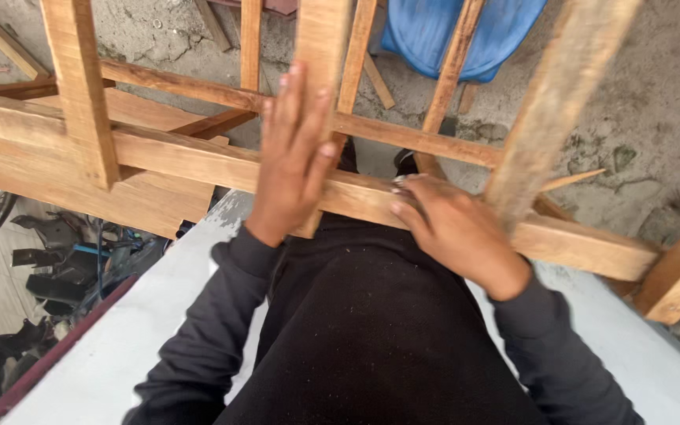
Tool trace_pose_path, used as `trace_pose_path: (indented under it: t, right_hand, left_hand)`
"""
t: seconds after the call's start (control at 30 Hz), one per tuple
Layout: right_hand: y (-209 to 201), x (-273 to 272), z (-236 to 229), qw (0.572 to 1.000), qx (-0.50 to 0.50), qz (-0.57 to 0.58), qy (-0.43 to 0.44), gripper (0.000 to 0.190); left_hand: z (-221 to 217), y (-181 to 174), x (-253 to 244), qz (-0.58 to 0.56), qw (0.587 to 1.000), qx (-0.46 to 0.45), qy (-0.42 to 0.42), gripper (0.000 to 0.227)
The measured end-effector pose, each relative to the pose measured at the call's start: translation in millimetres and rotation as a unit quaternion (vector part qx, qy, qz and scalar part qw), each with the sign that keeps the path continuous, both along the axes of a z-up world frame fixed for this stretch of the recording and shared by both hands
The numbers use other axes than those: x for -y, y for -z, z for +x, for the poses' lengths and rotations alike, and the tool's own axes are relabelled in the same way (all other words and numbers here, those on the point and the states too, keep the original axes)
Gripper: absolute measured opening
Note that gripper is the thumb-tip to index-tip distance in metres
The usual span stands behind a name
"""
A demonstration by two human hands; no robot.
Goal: The person sands the surfaces and edges of a large wooden frame by hand using a piece of sandpaper, moving across different sections of the structure.
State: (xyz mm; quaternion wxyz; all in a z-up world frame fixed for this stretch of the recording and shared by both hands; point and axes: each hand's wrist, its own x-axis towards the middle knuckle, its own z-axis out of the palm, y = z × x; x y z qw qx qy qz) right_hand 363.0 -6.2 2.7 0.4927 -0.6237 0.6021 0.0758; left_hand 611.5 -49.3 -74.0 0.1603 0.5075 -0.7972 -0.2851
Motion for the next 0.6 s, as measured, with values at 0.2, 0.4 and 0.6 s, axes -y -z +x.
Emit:
trace_pose_path:
  t: [0.2,0.4,0.6]
  right_hand:
    - [4,-11,7,0.998,-0.015,-0.039,0.047,0.077]
    - [6,-7,1,0.994,-0.007,0.057,0.096,0.061]
    - [9,20,33,0.985,0.085,0.073,0.128,0.047]
  left_hand:
    - [1,-5,1,0.043,0.997,-0.06,0.008,0.051]
    - [4,-17,6,0.086,0.99,-0.109,0.008,0.048]
    - [1,-21,11,0.095,0.991,-0.099,0.002,0.048]
